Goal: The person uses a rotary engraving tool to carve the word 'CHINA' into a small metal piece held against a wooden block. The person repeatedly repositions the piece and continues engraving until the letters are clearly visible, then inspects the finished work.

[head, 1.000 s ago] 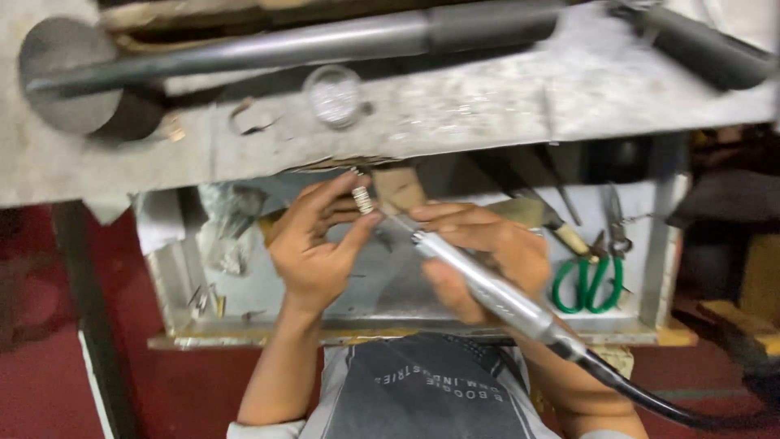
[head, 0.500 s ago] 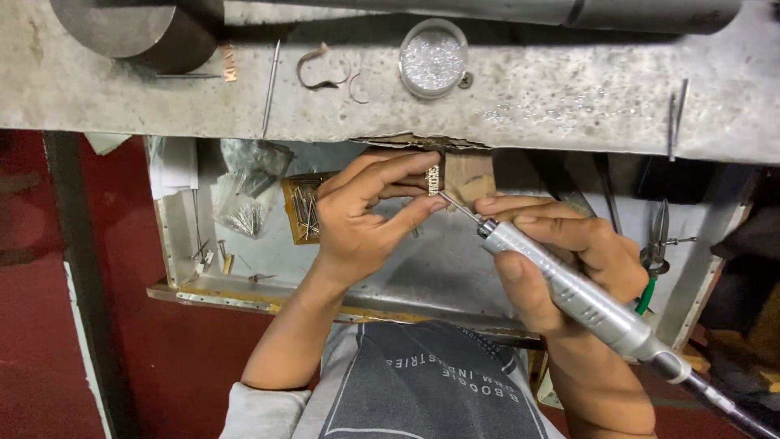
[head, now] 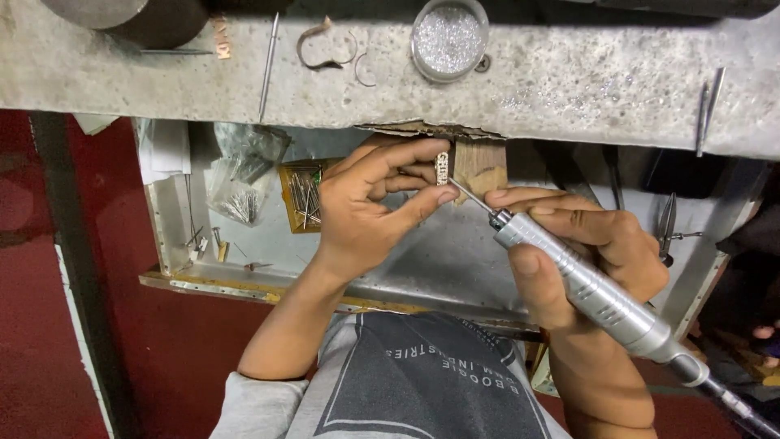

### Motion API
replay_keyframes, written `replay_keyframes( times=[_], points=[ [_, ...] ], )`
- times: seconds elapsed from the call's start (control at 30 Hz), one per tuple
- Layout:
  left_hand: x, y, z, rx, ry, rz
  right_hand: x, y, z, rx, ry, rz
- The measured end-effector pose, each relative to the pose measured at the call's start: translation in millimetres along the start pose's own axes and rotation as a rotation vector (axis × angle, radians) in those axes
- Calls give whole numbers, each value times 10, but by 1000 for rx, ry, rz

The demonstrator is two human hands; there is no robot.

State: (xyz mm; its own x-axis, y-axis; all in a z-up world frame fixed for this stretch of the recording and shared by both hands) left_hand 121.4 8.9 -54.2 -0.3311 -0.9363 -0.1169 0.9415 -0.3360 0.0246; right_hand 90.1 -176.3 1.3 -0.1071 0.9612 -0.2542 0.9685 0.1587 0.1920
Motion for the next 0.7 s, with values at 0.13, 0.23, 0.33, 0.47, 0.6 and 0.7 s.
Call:
replay_keyframes(
  times=[0.13,0.23,0.33,0.47,0.6,0.7],
  points=[
    [4,-8,-11,-51,-12,19,9,-7,-13,23,43,-35],
    [5,-20,7,-33,-25,29,16,-6,-58,53,45,-30],
    [-2,-29,-1,-18,7,36,19,22,-54,-7,12,-17],
    [5,-30,3,-36,-5,33,11,-9,-10,-31,2,2],
    [9,-32,-7,-21,-23,29,16,9,-24,-65,-3,8],
    [2,-35,3,-5,-7,34,23,40,-15,-99,11,-4]
  ],
)
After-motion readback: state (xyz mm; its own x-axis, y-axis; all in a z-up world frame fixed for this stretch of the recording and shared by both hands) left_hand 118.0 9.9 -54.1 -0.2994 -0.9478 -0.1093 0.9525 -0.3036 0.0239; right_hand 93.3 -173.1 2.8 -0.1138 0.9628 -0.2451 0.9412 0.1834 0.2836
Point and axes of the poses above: each hand's wrist, its own y-axis towards the middle knuckle, its own x-axis out of the palm, z = x × y, the point moved 8 cm from there along y, towards the middle knuckle, and after that the axes turned 13 degrees about -z, right-handed, at the moved point
